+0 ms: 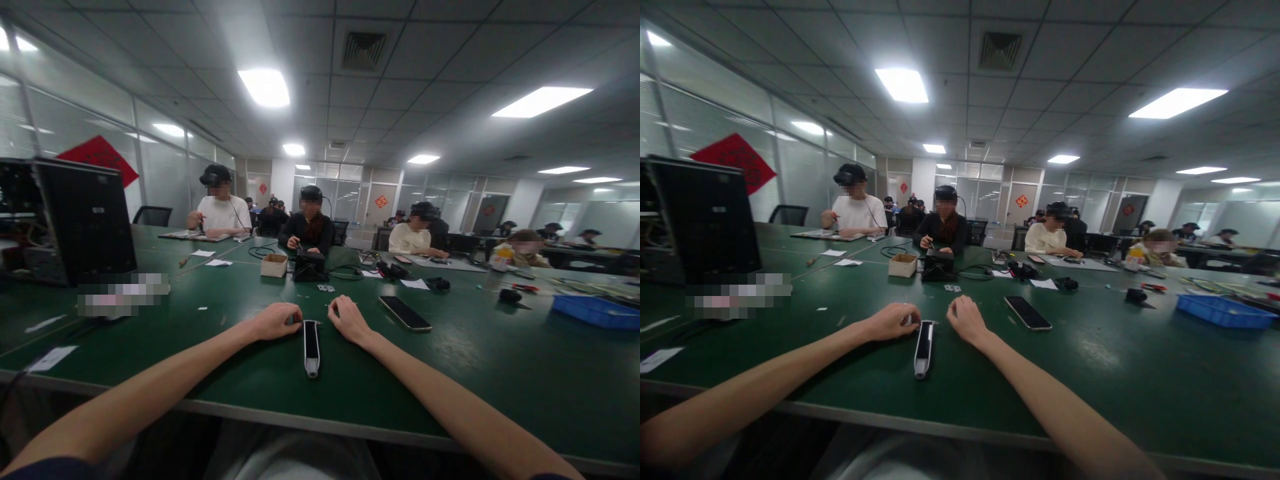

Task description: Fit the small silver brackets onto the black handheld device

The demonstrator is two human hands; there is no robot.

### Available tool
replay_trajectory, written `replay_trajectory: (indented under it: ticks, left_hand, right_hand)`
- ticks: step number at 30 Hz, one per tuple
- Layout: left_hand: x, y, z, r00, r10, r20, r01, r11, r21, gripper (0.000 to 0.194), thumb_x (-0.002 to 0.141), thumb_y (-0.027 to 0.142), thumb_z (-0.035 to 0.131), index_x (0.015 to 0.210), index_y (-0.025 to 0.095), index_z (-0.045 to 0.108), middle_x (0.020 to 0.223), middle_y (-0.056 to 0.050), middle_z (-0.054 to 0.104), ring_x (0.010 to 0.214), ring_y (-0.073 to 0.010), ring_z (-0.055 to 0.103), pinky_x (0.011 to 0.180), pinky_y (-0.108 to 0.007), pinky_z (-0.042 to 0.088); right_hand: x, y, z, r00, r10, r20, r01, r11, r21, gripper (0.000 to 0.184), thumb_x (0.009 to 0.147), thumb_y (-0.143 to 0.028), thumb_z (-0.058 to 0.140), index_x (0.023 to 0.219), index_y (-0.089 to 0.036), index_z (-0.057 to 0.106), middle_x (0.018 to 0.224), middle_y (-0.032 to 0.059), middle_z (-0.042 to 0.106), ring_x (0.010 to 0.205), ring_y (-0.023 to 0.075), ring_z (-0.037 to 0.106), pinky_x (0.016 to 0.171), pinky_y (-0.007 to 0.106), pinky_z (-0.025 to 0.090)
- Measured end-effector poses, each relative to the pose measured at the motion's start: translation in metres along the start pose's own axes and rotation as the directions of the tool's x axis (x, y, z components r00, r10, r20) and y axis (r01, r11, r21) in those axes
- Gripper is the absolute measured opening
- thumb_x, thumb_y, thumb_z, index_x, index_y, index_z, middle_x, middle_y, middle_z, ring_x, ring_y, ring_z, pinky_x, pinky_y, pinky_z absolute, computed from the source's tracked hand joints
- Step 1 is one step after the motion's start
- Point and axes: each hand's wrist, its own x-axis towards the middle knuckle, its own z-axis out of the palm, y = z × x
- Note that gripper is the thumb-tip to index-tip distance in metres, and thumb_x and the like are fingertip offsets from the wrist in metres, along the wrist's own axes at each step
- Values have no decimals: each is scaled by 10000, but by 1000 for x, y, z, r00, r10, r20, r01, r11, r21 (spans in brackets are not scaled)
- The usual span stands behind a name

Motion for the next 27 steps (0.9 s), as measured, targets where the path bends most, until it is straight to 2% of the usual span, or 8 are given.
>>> replay_trajectory:
  ticks: [8, 22, 27]
  left_hand:
    - [-2, 3, -2, 1000, -16, -4, 16, 1000, 6, 161, 832, 292, 498, 925, 182, 571, 826, -15, 609, 703, -135, 566, 639, -222, 413]
    - [0, -1, 3, 1000, -27, -16, 27, 1000, 15, 149, 804, 265, 515, 919, 179, 555, 799, -6, 602, 682, -131, 563, 650, -223, 416]
    - [0, -3, 5, 1000, -13, -21, 13, 1000, 2, 156, 806, 273, 521, 929, 179, 542, 812, -7, 602, 696, -135, 567, 649, -227, 412]
  right_hand:
    - [-8, -30, -7, 996, -90, -1, 90, 996, 20, 126, 863, -191, 414, 795, -152, 513, 827, 66, 535, 743, 162, 478, 688, 289, 397]
    - [-8, -26, -6, 998, -61, -7, 61, 998, 11, 153, 871, -173, 380, 763, -159, 487, 801, 58, 523, 730, 152, 460, 689, 268, 374]
    - [-8, -24, -5, 998, -70, -11, 70, 996, 54, 152, 880, -196, 384, 782, -161, 496, 804, 56, 539, 728, 150, 474, 698, 271, 384]
